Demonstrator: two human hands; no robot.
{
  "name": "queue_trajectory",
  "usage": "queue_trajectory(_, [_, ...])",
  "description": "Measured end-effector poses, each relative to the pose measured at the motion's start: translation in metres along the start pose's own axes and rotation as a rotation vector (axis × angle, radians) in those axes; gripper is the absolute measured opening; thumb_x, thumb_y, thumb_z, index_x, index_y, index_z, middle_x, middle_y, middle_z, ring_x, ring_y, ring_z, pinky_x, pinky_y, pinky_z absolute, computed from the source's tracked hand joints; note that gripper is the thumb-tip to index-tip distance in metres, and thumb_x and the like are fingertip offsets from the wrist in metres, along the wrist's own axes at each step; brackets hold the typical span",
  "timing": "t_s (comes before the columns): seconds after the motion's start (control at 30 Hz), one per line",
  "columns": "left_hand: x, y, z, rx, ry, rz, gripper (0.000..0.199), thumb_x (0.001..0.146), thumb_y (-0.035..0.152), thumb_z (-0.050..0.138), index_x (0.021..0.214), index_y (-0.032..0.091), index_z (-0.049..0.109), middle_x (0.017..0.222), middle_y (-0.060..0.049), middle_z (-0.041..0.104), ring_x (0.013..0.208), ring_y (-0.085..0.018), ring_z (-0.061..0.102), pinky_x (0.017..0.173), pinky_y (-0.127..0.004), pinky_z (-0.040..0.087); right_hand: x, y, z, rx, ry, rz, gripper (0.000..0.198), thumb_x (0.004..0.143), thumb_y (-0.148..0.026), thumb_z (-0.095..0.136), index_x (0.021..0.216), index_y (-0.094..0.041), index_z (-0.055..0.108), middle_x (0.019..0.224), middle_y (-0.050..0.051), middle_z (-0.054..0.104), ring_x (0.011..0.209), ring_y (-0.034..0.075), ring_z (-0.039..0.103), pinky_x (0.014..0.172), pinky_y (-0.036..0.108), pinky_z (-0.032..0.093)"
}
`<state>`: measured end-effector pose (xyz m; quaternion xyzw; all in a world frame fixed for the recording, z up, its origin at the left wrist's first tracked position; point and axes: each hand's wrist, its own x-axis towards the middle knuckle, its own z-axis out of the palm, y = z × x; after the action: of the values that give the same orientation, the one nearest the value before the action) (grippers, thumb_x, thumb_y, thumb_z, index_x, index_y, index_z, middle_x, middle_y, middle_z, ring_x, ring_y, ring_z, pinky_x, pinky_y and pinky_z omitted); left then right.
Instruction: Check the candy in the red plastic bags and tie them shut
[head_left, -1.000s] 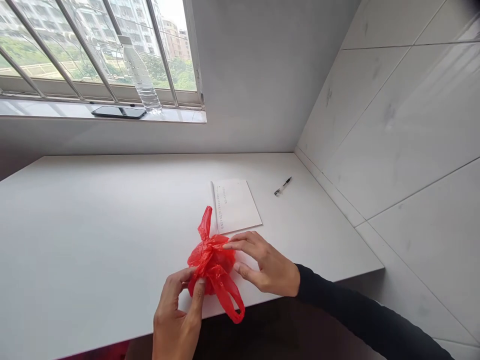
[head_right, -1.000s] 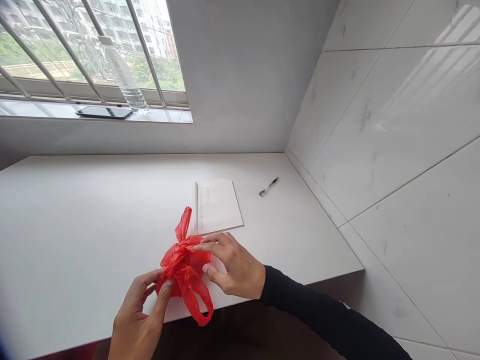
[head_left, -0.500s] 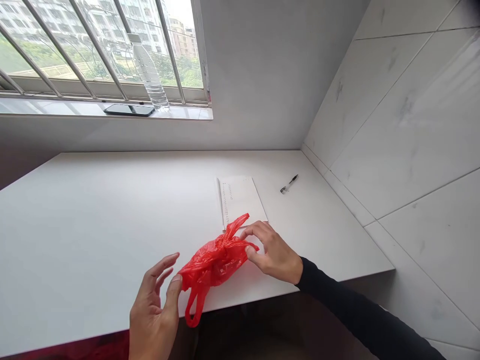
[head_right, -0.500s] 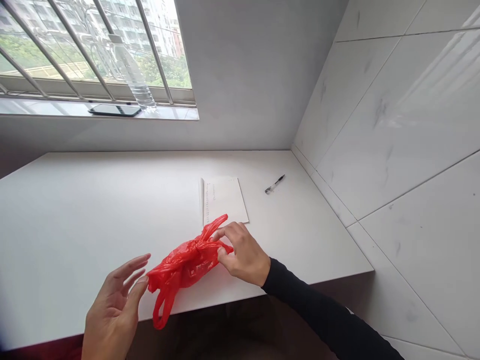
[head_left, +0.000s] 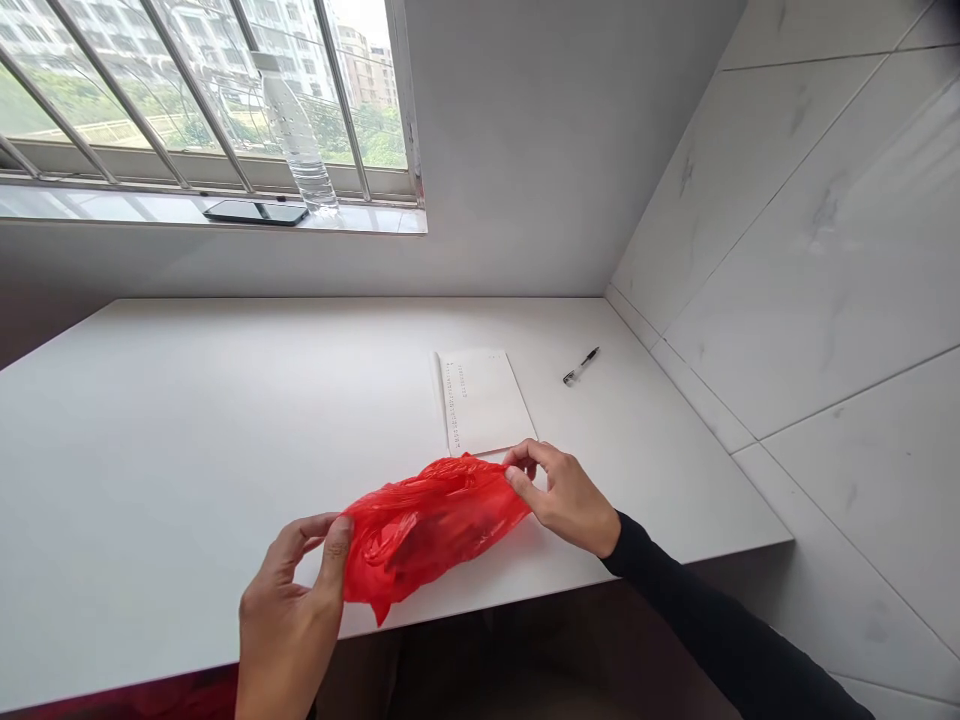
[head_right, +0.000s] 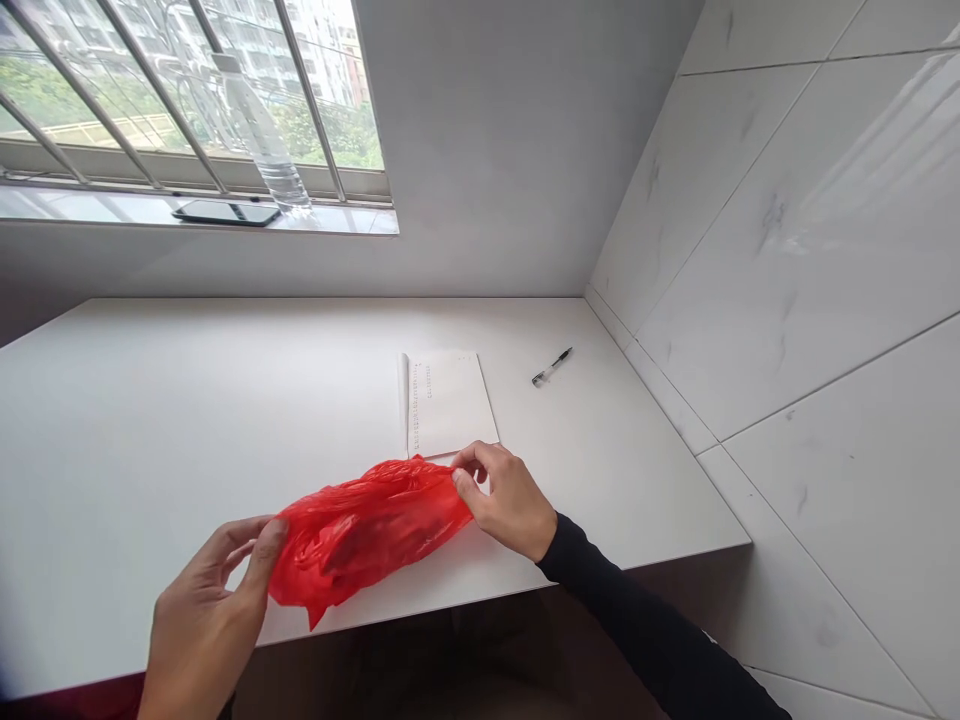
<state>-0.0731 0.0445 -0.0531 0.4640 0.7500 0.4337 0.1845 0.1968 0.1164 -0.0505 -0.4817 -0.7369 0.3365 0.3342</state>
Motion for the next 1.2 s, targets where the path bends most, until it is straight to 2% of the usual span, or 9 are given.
queue_trajectory(0.13, [-0.006, 0.012, 0.012, 0.016, -0.112, 0.281, 0.050, 0.087, 0.056, 0.064, 0.132, 0.035, 0.059, 0.137, -0.004, 0.060, 0.125, -0.031, 0.055, 0.095, -0.042, 0.049, 0.000, -0.009, 0.008, 0.033, -0.039, -0.026, 0.042, 0.090, -0.028, 0.067, 0.131, -0.025, 0.058, 0.119, 0.005, 0.065, 0.114, 0.024, 0.056, 0.100, 0.043, 0.047])
queue_trajectory(0.23, [-0.003, 0.016, 0.016, 0.095, -0.152, 0.407, 0.026, 0.089, 0.051, 0.062, 0.104, 0.032, 0.073, 0.114, -0.003, 0.068, 0.113, -0.028, 0.060, 0.095, -0.041, 0.049, 0.004, -0.012, 0.012, 0.119, -0.026, -0.008, 0.021, 0.093, -0.033, 0.065, 0.112, -0.025, 0.068, 0.100, 0.003, 0.068, 0.097, 0.022, 0.059, 0.092, 0.040, 0.048])
queue_trajectory(0.4, [0.005, 0.014, -0.004, 0.087, -0.051, 0.100, 0.031, 0.091, 0.059, 0.059, 0.100, 0.031, 0.067, 0.104, -0.001, 0.072, 0.092, -0.025, 0.067, 0.065, -0.034, 0.049, 0.003, 0.001, -0.001, 0.231, 0.076, 0.103, 0.018, 0.102, -0.036, 0.048, 0.098, -0.021, 0.059, 0.094, 0.003, 0.065, 0.087, 0.018, 0.062, 0.083, 0.034, 0.050])
queue_trajectory(0.53, [-0.001, 0.023, -0.001, 0.067, -0.115, 0.199, 0.049, 0.084, 0.064, 0.065, 0.123, 0.035, 0.064, 0.111, -0.003, 0.066, 0.105, -0.029, 0.062, 0.079, -0.038, 0.050, -0.004, 0.001, -0.004, 0.264, 0.054, 0.161, 0.017, 0.099, -0.038, 0.054, 0.106, -0.023, 0.058, 0.082, -0.002, 0.058, 0.075, 0.015, 0.057, 0.074, 0.031, 0.049])
queue_trajectory(0.63, [-0.005, 0.031, 0.006, 0.126, -0.112, 0.336, 0.036, 0.085, 0.060, 0.064, 0.106, 0.032, 0.073, 0.098, -0.003, 0.062, 0.094, -0.026, 0.061, 0.082, -0.039, 0.048, -0.005, -0.004, -0.003, 0.268, 0.028, 0.155, 0.019, 0.095, -0.040, 0.063, 0.104, -0.023, 0.063, 0.072, -0.005, 0.054, 0.069, 0.015, 0.054, 0.072, 0.030, 0.047])
queue_trajectory(0.8, [0.003, 0.032, -0.009, -0.116, 0.072, -0.059, 0.035, 0.081, 0.062, 0.070, 0.091, 0.029, 0.071, 0.097, -0.002, 0.071, 0.095, -0.025, 0.064, 0.089, -0.038, 0.048, -0.001, 0.001, -0.011, 0.331, 0.119, 0.142, 0.028, 0.103, -0.045, 0.047, 0.094, -0.021, 0.058, 0.083, 0.000, 0.061, 0.072, 0.016, 0.059, 0.066, 0.030, 0.049])
queue_trajectory(0.9, [0.005, 0.026, -0.016, -0.202, 0.139, -0.126, 0.040, 0.076, 0.065, 0.073, 0.097, 0.030, 0.074, 0.102, -0.001, 0.073, 0.101, -0.027, 0.064, 0.096, -0.041, 0.047, -0.006, -0.002, -0.009, 0.305, 0.248, 0.125, 0.018, 0.101, -0.038, 0.052, 0.109, -0.023, 0.057, 0.106, 0.004, 0.063, 0.095, 0.019, 0.061, 0.086, 0.036, 0.052])
queue_trajectory(1.03, [-0.005, 0.033, -0.011, -0.232, 0.144, -0.112, 0.039, 0.076, 0.062, 0.075, 0.099, 0.031, 0.075, 0.086, 0.001, 0.068, 0.081, -0.020, 0.058, 0.086, -0.038, 0.048, -0.014, -0.029, 0.000, 0.097, 0.522, -0.218, 0.030, 0.096, -0.015, 0.054, 0.124, -0.026, 0.055, 0.119, 0.006, 0.061, 0.114, 0.021, 0.058, 0.102, 0.042, 0.048])
queue_trajectory(1.2, [-0.021, 0.052, -0.007, -0.299, 0.156, -0.172, 0.026, 0.084, 0.057, 0.072, 0.091, 0.032, 0.073, 0.058, 0.004, 0.045, 0.057, -0.014, 0.036, 0.055, -0.030, 0.036, 0.002, -0.046, 0.011, -0.320, 0.150, -0.699, 0.027, 0.096, -0.008, 0.052, 0.119, -0.019, 0.062, 0.107, 0.007, 0.068, 0.102, 0.021, 0.062, 0.103, 0.042, 0.049])
